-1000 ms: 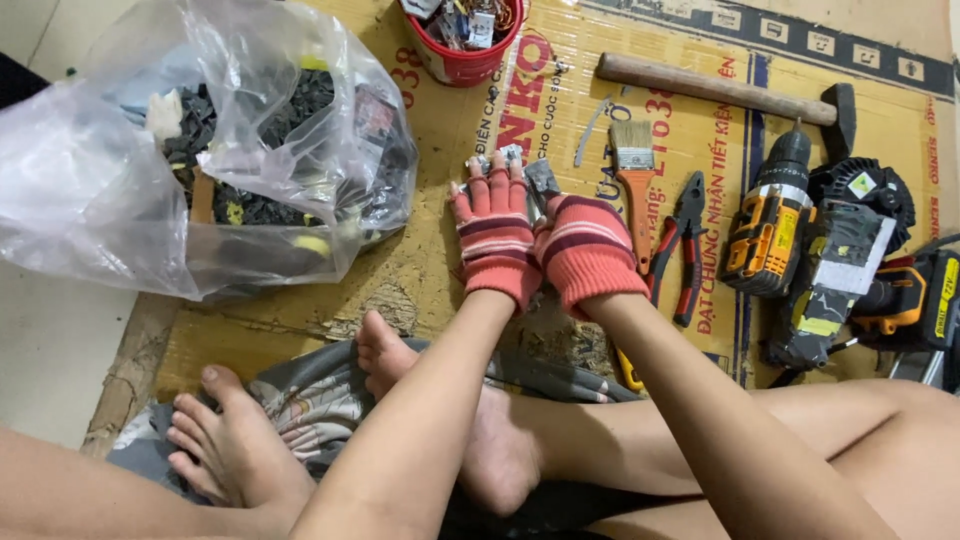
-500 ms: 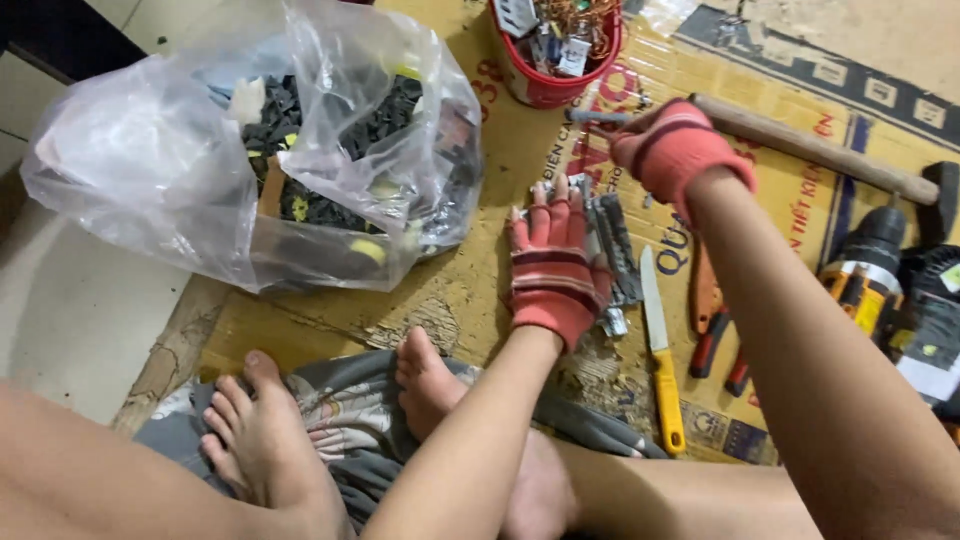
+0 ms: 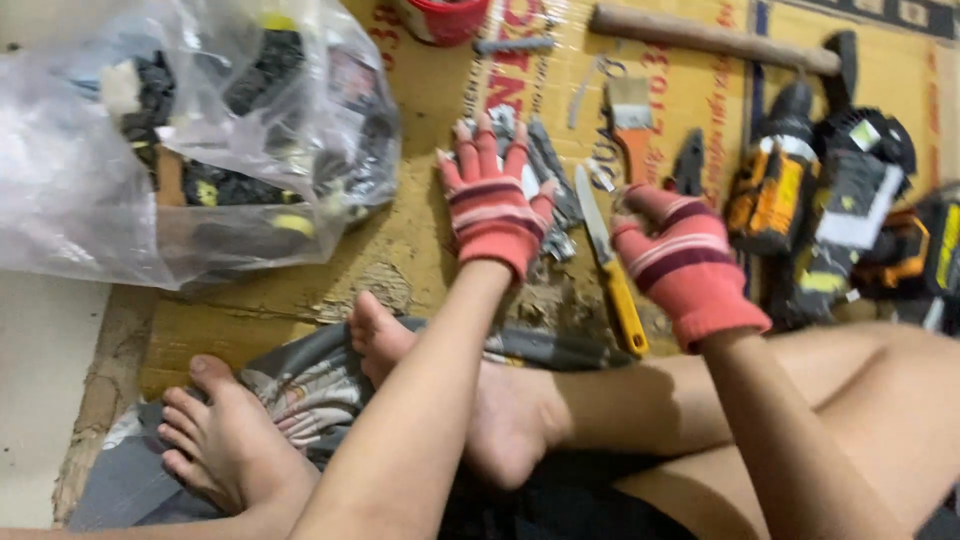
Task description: Cleaning and scraping residue from a metal component using various hand tools while sitting on the floor.
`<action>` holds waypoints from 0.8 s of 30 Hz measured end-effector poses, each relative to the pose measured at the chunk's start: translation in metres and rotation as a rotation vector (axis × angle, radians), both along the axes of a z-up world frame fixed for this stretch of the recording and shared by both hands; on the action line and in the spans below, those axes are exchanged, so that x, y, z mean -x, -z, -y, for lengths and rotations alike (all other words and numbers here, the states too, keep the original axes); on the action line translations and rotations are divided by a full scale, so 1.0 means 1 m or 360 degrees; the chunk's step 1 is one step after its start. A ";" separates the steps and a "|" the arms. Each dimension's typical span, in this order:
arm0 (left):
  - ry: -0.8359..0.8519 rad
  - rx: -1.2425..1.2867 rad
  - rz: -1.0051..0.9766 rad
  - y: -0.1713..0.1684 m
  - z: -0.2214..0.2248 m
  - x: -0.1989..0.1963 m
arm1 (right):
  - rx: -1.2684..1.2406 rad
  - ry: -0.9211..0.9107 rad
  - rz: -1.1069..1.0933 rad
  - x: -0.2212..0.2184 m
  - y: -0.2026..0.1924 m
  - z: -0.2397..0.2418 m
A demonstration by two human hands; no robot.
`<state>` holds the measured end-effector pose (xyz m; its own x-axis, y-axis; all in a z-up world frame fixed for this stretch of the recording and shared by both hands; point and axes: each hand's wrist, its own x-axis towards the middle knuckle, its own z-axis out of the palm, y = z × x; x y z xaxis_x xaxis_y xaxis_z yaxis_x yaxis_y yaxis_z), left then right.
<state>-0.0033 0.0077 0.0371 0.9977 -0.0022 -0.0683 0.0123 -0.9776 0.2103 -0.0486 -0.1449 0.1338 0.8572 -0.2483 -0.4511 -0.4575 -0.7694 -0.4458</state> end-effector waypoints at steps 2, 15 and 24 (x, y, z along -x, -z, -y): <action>0.0000 -0.0080 -0.0095 0.000 -0.003 -0.005 | 0.0031 -0.0033 -0.0001 0.025 -0.005 -0.012; 0.0176 -0.0087 0.0106 0.007 -0.036 -0.028 | 0.0237 -0.0303 0.0300 0.045 0.022 -0.011; 0.0080 0.0029 -0.0474 -0.036 0.003 0.014 | 0.0359 -0.0343 0.0122 0.032 0.053 0.001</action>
